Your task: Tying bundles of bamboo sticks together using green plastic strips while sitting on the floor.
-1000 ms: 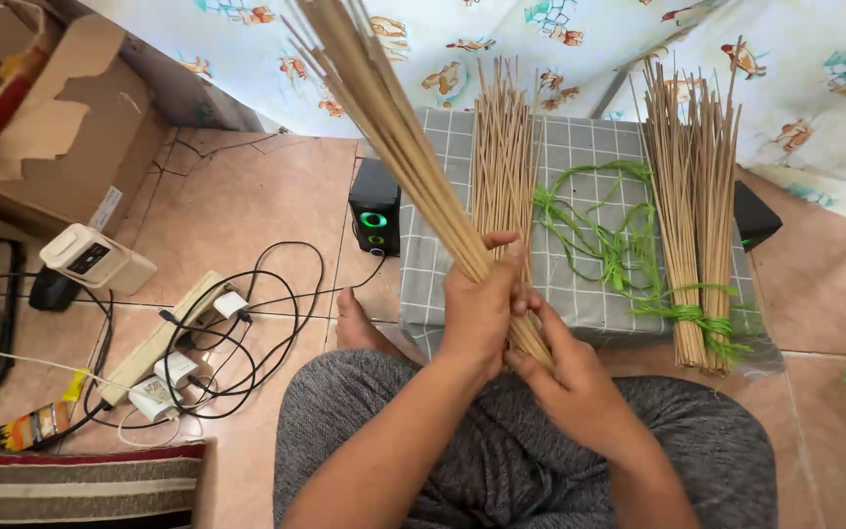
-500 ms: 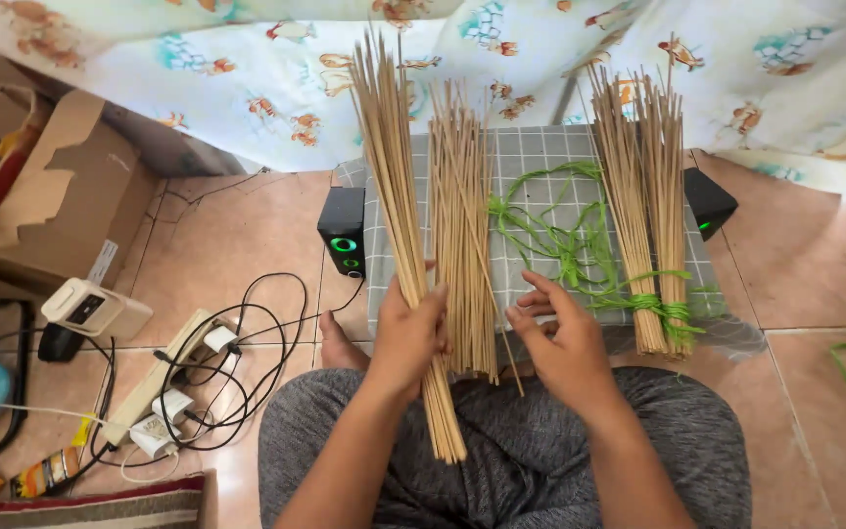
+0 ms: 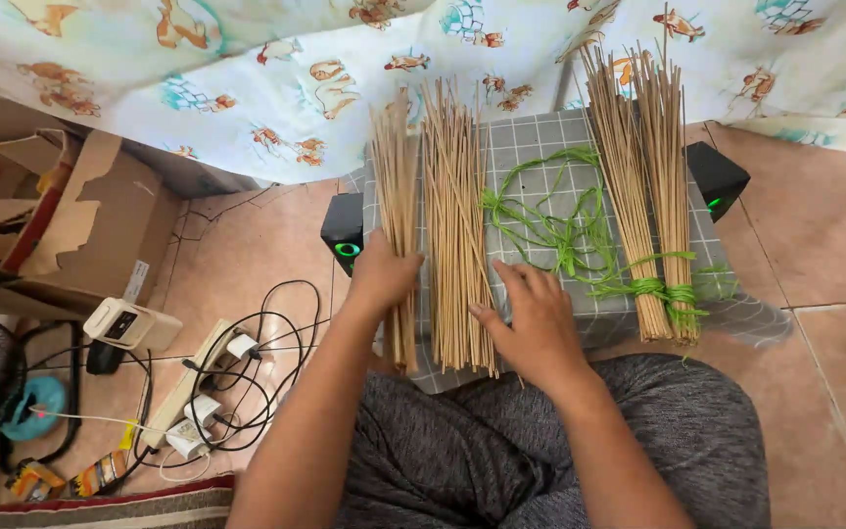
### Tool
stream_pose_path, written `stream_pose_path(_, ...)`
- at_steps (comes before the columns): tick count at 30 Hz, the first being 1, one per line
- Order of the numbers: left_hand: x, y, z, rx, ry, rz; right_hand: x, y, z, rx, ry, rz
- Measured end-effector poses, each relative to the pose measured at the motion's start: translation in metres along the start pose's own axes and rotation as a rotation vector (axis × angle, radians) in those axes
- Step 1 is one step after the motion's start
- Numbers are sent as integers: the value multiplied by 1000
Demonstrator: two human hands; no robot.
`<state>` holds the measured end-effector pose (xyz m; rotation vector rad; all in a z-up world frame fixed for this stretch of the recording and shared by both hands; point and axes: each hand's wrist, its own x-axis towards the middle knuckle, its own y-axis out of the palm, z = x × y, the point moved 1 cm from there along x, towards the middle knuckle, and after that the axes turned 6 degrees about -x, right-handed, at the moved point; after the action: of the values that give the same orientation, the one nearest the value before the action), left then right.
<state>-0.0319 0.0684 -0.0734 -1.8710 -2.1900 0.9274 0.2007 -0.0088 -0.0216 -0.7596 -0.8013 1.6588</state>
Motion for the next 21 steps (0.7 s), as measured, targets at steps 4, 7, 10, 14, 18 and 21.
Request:
stream_pose_path(4, -19, 3, -18, 230, 73, -11, -1, -1, -3, -3, -16, 5)
stream_pose_path(7, -43, 1, -42, 304, 131, -63, -1, 1, -6, 16, -32, -9)
stream_pose_path(10, -54, 4, -50, 371, 160, -77, 1, 1, -5, -20, -23, 10)
stream_pose_path(14, -53, 9, -40, 496, 314, -244, 1, 7, -9, -60, -26, 6)
stream_pose_path(18, -39, 10, -19, 396, 419, -183, 0, 13, -10, -105, -78, -63)
stream_pose_path(21, -39, 7, -18, 308, 434, -136, 1, 16, -12, -106, -87, -84)
